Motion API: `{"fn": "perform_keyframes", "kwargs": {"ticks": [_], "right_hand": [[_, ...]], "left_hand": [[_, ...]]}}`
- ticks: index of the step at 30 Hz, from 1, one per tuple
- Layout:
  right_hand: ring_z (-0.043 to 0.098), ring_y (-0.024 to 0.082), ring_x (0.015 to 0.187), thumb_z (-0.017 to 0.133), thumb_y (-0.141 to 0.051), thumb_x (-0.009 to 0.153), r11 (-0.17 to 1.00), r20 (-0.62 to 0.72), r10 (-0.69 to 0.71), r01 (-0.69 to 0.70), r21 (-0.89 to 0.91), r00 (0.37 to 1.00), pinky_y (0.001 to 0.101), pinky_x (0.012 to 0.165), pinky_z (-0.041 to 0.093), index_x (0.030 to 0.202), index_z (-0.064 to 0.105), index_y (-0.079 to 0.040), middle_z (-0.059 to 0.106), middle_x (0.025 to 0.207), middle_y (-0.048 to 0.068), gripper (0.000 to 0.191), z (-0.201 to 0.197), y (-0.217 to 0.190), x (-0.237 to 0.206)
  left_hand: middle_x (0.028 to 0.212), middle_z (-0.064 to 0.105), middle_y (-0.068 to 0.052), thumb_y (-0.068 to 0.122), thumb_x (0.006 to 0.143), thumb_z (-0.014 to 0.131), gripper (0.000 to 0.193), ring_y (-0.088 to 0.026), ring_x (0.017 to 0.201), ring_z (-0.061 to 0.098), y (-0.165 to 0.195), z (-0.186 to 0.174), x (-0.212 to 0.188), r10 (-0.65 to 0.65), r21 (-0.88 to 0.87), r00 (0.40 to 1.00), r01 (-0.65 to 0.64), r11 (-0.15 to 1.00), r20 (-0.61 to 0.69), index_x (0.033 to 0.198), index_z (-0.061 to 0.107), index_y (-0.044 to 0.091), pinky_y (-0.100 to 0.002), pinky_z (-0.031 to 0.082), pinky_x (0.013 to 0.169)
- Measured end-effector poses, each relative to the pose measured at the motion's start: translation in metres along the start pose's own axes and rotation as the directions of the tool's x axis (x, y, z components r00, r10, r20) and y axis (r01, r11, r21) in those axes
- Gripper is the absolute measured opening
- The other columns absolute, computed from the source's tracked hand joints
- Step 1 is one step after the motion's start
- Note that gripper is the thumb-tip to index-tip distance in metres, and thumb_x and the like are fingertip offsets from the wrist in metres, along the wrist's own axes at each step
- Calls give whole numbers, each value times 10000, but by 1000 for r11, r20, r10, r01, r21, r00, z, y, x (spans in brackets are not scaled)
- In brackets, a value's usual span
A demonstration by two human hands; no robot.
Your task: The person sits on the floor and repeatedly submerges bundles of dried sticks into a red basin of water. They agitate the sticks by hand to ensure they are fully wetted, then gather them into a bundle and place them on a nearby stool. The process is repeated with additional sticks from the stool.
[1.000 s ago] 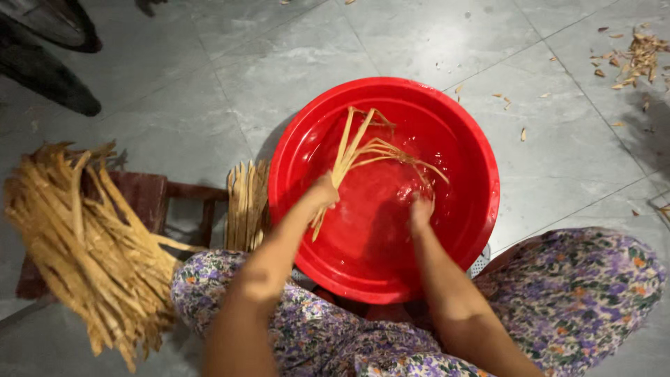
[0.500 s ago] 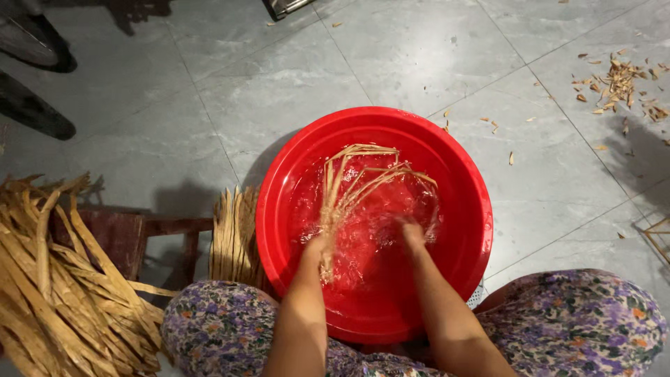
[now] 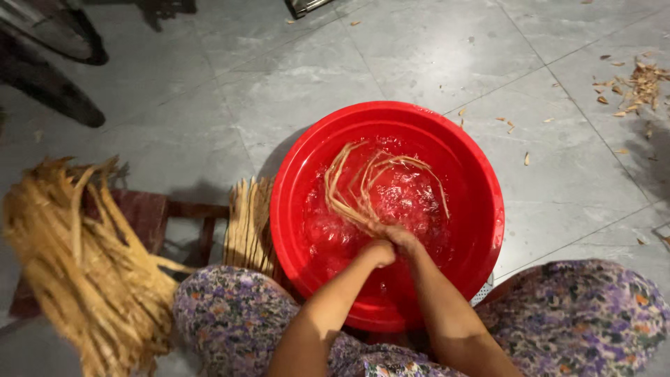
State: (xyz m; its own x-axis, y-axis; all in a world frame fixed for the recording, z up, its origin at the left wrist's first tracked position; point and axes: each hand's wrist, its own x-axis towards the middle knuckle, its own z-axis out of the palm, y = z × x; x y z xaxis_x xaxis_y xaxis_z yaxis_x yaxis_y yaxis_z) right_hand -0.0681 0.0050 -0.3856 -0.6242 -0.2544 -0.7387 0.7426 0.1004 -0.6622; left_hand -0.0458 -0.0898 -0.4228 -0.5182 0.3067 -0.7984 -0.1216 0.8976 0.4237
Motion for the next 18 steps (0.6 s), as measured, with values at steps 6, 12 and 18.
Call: {"fn": "perform_keyframes", "kwargs": {"ticks": [6, 12, 18], "right_hand": [[601, 172, 661, 625, -133, 999, 923, -65, 76, -46, 383, 995, 290, 564, 536, 1261, 624, 88, 690, 886, 122, 343, -19, -9, 9], [642, 211, 767, 524, -302, 1016, 508, -120, -49, 128, 852, 992, 300, 585, 575, 1337, 553, 48, 658, 1007, 167, 476, -49, -41, 16], [684, 241, 911, 414, -513, 998, 547, -314, -30, 279, 789, 949, 316, 665, 619, 1385, 473, 24, 623, 1194, 218, 664, -30, -83, -26]], "left_hand": [[1119, 687, -241, 212, 908, 609, 365, -391, 1030, 695, 38, -43, -60, 251, 207, 963, -226, 952, -101, 1234, 676, 61, -516, 551, 892], [1019, 720, -258, 374, 1034, 568, 347, -411, 980, 703, 51, -93, -160, 295, 4, 928, -302, 953, -226, 1223, 677, 105, -525, 544, 858], [771, 729, -186, 369, 956, 664, 326, -266, 670, 737, 20, -146, -142, 289, -116, 742, -442, 890, -605, 970, 754, 56, -398, 548, 579]]}}
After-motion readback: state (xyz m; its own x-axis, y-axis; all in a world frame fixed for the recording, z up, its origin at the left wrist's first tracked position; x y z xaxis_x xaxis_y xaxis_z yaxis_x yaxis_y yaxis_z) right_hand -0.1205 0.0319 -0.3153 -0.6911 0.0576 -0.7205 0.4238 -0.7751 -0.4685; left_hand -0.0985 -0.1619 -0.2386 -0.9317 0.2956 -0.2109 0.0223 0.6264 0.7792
